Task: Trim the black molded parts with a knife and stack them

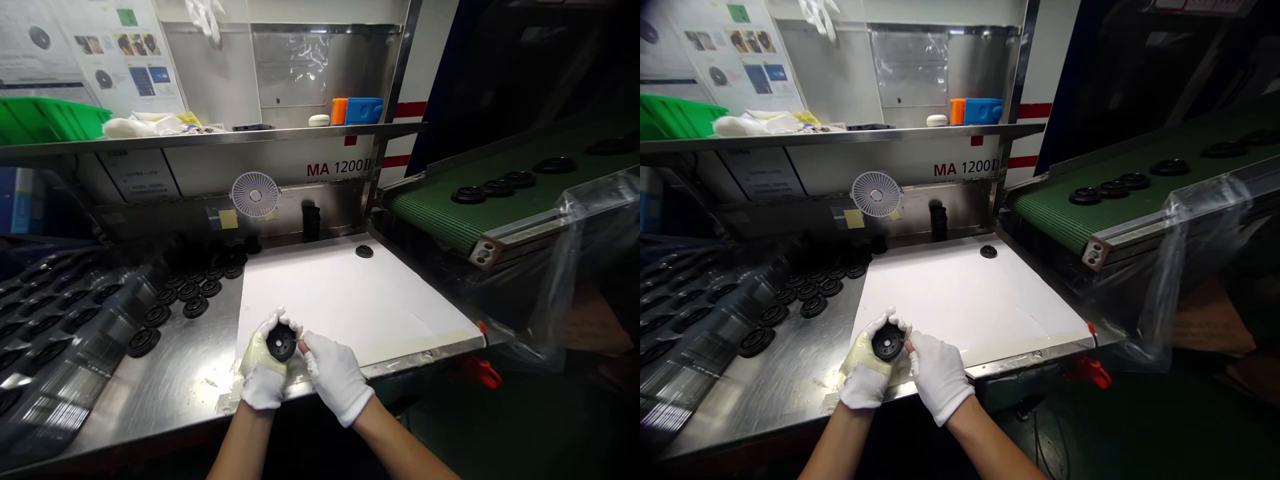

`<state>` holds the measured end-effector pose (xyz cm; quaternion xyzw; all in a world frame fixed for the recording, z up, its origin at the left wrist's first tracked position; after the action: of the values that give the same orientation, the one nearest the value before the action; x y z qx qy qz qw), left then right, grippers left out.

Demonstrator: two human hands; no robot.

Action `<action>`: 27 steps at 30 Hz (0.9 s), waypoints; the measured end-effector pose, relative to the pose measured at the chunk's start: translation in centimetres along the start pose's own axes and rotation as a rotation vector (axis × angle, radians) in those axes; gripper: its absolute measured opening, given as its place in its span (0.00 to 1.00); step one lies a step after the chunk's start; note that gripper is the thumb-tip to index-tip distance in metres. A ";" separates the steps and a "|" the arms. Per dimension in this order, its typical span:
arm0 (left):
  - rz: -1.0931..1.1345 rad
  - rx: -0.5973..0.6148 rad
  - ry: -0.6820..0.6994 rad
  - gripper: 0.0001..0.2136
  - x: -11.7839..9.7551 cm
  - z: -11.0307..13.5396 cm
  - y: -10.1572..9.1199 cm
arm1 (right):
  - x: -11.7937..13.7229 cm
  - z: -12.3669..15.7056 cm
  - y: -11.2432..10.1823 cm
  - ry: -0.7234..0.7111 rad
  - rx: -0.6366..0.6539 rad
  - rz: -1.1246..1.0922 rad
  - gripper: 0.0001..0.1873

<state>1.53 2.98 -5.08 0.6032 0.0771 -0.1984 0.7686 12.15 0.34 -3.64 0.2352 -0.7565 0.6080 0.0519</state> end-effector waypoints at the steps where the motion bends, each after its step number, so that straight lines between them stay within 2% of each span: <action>1: 0.002 -0.003 0.000 0.04 0.0 -0.2 -0.1 | 0.1 0.2 0.2 -0.001 0.002 0.002 0.13; 4: 0.013 -0.026 0.048 0.03 0.0 -0.9 -0.6 | 0.9 0.8 0.8 -0.004 0.004 0.000 0.12; 7: 0.009 -0.063 0.114 0.07 -0.3 -1.2 -1.0 | 1.7 1.1 1.0 -0.009 0.003 -0.014 0.11; 12: -0.100 -0.041 -0.025 0.18 -0.5 -0.3 -0.6 | 1.0 0.5 0.3 0.009 -0.014 -0.036 0.10; 16: -0.087 -0.050 -0.019 0.14 -0.6 -0.4 -0.5 | 0.3 0.4 0.2 0.041 -0.028 -0.034 0.11; 21: -0.029 -0.108 0.028 0.03 -0.1 -1.4 -1.2 | 1.4 1.3 1.3 0.058 -0.028 -0.030 0.10; 24: -0.014 -0.128 0.098 0.07 -0.4 -1.3 -1.5 | 2.0 1.5 1.7 0.059 -0.021 -0.035 0.13; 27: -0.037 -0.102 0.049 0.12 -0.5 -0.7 -1.4 | 1.7 1.3 1.4 0.065 -0.020 -0.038 0.12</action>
<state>0.57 3.51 -6.33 0.5666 0.1171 -0.1937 0.7923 10.34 -1.13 -4.60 0.2292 -0.7558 0.6067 0.0906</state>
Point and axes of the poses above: each hand's wrist, its own z-axis away from the middle knuckle, its own y-axis out of the palm, x = y × z, the point moved 5 cm from there along -z, towards the middle knuckle
